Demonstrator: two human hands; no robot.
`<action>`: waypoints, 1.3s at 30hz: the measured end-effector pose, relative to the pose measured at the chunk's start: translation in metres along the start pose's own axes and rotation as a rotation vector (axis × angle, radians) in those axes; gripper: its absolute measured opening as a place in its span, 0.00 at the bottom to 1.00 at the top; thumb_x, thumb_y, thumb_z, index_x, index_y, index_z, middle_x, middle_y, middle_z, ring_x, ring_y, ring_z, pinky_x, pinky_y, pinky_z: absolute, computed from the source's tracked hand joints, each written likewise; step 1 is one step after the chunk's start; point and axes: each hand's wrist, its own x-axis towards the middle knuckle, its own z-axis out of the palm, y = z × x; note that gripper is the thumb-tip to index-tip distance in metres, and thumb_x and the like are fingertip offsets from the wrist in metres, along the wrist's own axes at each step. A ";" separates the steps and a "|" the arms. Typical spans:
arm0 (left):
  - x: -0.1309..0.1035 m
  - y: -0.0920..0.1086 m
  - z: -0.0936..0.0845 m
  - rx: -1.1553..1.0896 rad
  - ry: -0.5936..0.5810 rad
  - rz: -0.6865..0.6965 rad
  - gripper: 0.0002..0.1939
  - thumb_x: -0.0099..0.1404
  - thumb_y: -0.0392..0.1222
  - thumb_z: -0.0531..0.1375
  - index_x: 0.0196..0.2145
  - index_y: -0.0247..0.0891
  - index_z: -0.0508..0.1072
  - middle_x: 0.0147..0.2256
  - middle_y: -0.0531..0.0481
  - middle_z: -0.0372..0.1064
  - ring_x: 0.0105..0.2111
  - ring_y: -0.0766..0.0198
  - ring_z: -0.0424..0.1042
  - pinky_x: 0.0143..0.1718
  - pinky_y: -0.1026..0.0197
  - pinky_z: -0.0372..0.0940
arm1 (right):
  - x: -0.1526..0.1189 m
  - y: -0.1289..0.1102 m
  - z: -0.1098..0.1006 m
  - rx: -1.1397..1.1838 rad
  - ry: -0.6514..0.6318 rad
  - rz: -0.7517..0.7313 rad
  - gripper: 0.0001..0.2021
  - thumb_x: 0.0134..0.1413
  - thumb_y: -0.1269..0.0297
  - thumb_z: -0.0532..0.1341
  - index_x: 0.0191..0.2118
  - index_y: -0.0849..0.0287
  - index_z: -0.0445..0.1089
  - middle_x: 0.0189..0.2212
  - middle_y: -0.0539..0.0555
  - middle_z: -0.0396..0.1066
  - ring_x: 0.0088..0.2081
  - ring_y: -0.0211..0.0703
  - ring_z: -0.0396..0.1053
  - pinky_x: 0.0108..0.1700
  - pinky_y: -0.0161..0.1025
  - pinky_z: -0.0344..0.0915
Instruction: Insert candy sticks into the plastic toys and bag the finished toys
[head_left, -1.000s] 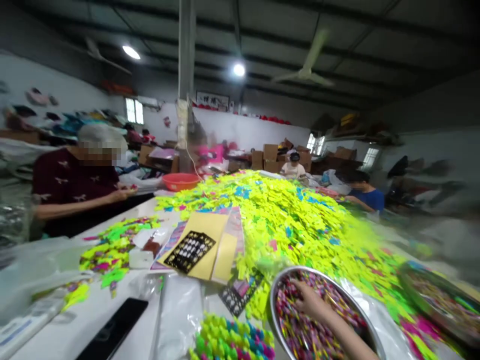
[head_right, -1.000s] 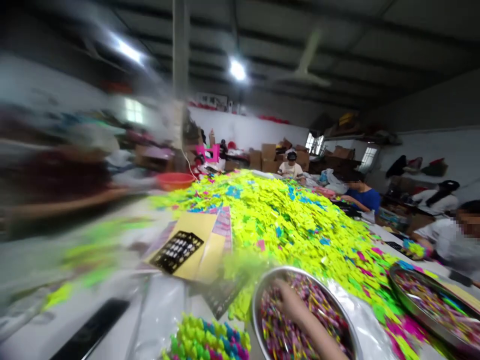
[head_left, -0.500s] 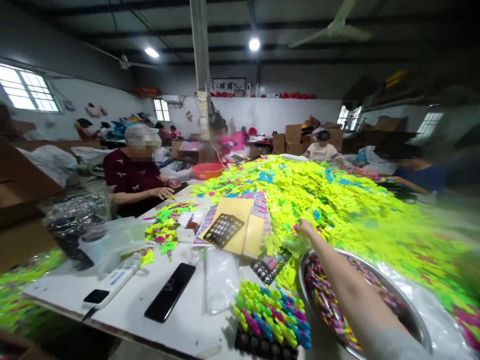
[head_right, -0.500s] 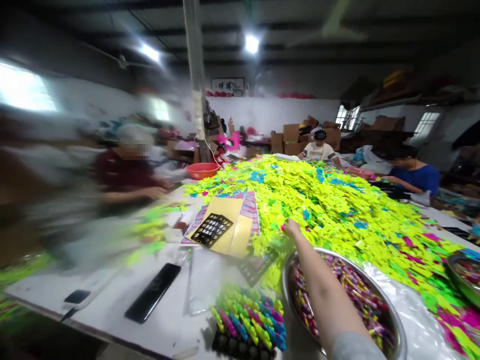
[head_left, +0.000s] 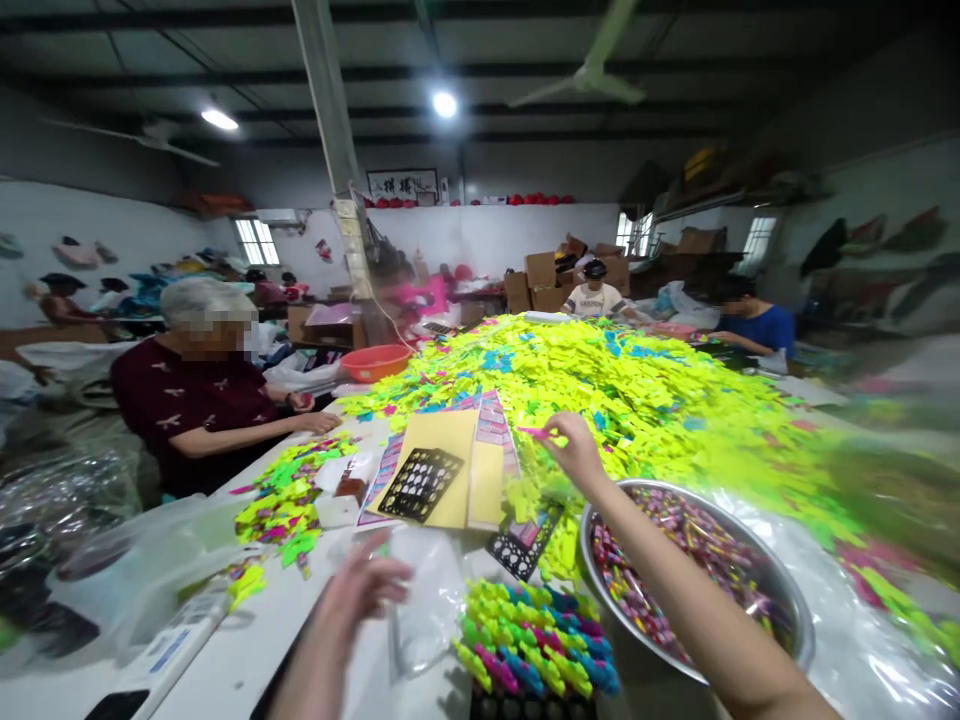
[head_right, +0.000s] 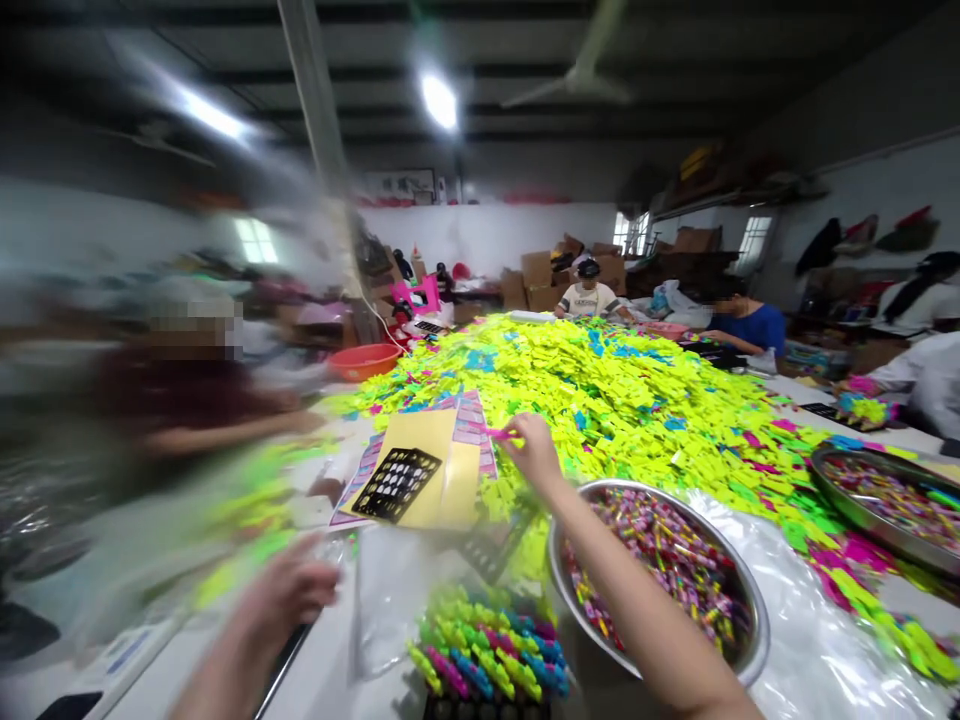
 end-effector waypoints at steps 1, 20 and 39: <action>-0.002 0.001 0.015 -0.068 -0.102 -0.060 0.27 0.60 0.60 0.48 0.46 0.37 0.67 0.31 0.47 0.70 0.27 0.63 0.68 0.30 0.59 0.63 | -0.016 -0.023 -0.007 0.085 0.067 -0.197 0.05 0.53 0.66 0.58 0.30 0.60 0.66 0.33 0.54 0.69 0.38 0.40 0.63 0.43 0.38 0.56; -0.002 -0.002 0.131 -0.163 -0.190 -0.098 0.23 0.57 0.59 0.52 0.32 0.35 0.69 0.16 0.57 0.56 0.15 0.74 0.52 0.16 0.70 0.46 | -0.168 -0.058 -0.064 0.995 -0.184 0.341 0.21 0.54 0.65 0.56 0.54 0.52 0.57 0.46 0.57 0.67 0.46 0.46 0.65 0.48 0.46 0.61; -0.011 -0.004 0.141 -0.123 -0.239 -0.090 0.27 0.57 0.58 0.53 0.45 0.33 0.69 0.38 0.44 0.73 0.37 0.58 0.71 0.36 0.61 0.63 | -0.172 -0.077 -0.036 1.343 -0.232 0.560 0.19 0.50 0.47 0.56 0.27 0.61 0.66 0.15 0.44 0.49 0.17 0.29 0.44 0.19 0.30 0.43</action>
